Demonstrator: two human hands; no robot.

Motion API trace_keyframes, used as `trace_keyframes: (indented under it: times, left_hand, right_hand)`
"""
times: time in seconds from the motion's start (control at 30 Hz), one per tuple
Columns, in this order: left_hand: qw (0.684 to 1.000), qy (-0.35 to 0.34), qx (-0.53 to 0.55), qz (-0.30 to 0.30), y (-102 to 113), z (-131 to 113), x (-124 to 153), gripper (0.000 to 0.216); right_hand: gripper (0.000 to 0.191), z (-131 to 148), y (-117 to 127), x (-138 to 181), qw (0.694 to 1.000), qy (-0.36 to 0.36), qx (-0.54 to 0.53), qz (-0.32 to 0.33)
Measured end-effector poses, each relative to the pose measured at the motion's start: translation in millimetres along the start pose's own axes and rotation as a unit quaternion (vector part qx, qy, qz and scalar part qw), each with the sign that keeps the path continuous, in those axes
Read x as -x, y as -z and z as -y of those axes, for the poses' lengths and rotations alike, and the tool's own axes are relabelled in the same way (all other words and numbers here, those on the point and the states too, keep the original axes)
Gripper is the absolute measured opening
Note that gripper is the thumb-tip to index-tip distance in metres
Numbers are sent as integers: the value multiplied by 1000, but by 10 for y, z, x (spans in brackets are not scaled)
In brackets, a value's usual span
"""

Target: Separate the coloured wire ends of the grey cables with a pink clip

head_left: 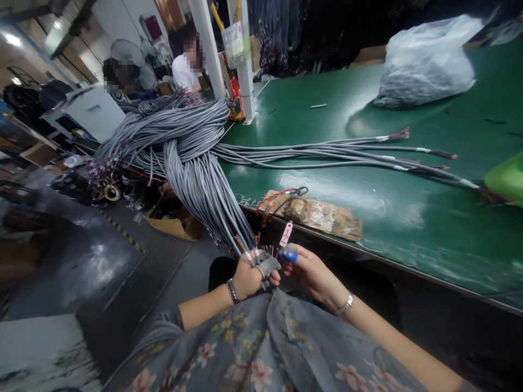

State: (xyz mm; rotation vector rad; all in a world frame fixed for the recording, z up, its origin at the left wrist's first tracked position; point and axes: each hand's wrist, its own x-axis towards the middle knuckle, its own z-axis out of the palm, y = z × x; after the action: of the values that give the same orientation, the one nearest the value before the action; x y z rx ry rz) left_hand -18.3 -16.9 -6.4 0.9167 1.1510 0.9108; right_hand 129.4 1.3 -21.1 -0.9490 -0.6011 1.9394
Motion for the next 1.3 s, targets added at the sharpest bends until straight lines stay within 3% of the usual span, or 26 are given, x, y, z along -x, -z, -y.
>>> trace_keyframes:
  times: [0.2, 0.63, 0.83, 0.97, 1.07, 1.23, 1.3]
  left_hand:
    - [1000, -8, -3, 13, -7, -23, -17, 49]
    - [998, 3, 36, -55, 0, 151, -66, 45]
    - [997, 4, 60, -52, -22, 42, -32, 45]
    - [996, 6, 74, -47, -85, -73, -27, 46]
    - [996, 12, 81, -37, -145, -133, -48, 46]
    - [994, 18, 94, -46, -192, -160, -91, 47]
    - [994, 18, 96, -50, -192, -148, -103, 47]
  right_hand:
    - [32, 20, -91, 44, 996, -1, 9, 88]
    - [25, -1, -182, 103, 997, -12, -45, 60]
    - [25, -29, 14, -69, 997, 39, -49, -50]
    - [37, 41, 63, -168, 999, 4, -42, 0]
    - [39, 104, 5, -178, 998, 47, 5, 36]
    - [46, 131, -40, -197, 978, 158, 112, -73]
    - [48, 114, -25, -231, 983, 142, 100, -52]
